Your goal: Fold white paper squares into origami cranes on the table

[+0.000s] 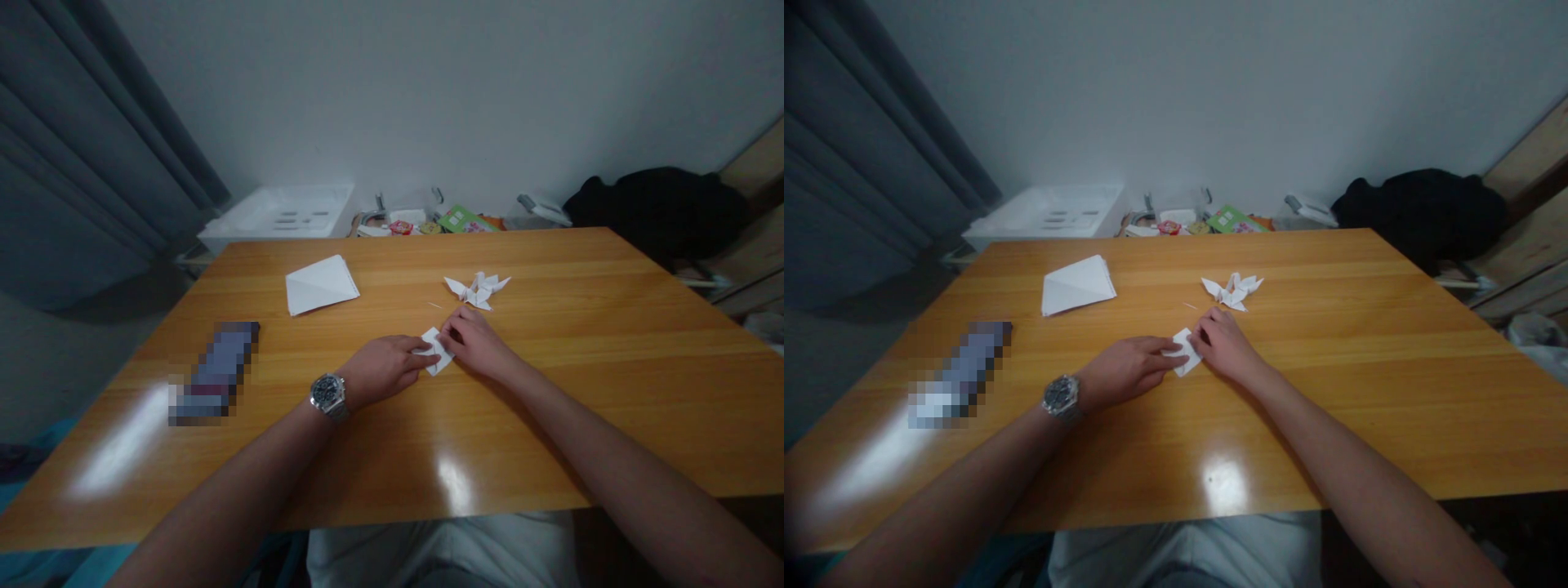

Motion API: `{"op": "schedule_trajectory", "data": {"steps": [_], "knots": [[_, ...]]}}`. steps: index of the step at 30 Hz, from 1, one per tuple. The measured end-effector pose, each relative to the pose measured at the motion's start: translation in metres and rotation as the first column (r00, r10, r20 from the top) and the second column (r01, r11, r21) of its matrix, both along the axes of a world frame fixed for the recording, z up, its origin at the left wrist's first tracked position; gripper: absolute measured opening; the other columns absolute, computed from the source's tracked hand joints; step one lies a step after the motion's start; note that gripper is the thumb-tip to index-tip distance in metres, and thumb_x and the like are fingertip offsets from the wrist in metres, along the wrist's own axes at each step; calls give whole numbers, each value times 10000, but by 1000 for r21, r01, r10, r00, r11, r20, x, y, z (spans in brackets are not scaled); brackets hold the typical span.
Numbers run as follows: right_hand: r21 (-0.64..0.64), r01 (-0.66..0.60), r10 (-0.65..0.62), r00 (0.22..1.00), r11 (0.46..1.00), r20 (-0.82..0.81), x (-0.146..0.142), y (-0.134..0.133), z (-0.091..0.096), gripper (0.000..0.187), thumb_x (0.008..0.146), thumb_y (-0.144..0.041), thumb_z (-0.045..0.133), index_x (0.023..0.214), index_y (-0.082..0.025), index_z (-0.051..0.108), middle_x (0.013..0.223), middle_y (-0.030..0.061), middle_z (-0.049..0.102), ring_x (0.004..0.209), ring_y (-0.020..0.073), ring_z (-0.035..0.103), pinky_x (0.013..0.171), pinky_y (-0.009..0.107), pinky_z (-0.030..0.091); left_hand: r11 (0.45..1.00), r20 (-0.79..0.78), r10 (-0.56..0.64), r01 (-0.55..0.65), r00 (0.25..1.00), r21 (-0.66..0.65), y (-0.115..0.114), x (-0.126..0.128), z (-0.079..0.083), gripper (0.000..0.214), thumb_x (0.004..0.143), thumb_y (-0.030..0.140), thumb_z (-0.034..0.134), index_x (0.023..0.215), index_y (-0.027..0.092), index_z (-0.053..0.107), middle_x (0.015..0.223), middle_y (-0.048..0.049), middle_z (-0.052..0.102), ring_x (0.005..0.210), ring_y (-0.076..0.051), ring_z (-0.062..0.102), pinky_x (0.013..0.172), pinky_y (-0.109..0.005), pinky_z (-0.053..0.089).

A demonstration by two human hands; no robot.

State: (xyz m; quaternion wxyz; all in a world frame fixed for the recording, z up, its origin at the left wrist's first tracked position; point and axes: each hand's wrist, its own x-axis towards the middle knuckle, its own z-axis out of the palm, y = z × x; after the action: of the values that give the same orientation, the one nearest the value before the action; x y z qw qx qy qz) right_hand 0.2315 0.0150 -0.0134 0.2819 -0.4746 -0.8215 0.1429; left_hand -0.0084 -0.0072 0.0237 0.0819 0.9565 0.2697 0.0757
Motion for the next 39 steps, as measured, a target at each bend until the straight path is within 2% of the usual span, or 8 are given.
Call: {"op": "schedule_trajectory", "data": {"steps": [20,30,39], "knots": [[56,28,-30,999,998,41,-3,0,-5,116,927,-217,590,820,-195,629,916,89,583,884,247,562,820,409,479,1000,-8,8,-8,1000,-2,-2,3,2,395,959,199,493,1328,240,628,1392,-96,599,1195,-256,622,1023,-399,509],[62,33,-35,999,998,34,-4,-1,-4,132,932,-207,581,805,-197,613,916,91,580,877,245,563,823,412,486,999,-22,17,-16,1000,37,-3,4,1,368,985,239,459,1306,225,641,1387,-82,612,1178,-243,638,1018,-379,516],[56,44,-47,997,997,56,-4,-1,-4,141,934,-223,585,799,-197,615,906,88,577,867,242,563,814,406,481,1000,19,19,-20,1000,11,-5,5,3,373,1016,274,428,1339,226,610,1381,-80,619,1183,-224,638,1026,-355,508]]}}
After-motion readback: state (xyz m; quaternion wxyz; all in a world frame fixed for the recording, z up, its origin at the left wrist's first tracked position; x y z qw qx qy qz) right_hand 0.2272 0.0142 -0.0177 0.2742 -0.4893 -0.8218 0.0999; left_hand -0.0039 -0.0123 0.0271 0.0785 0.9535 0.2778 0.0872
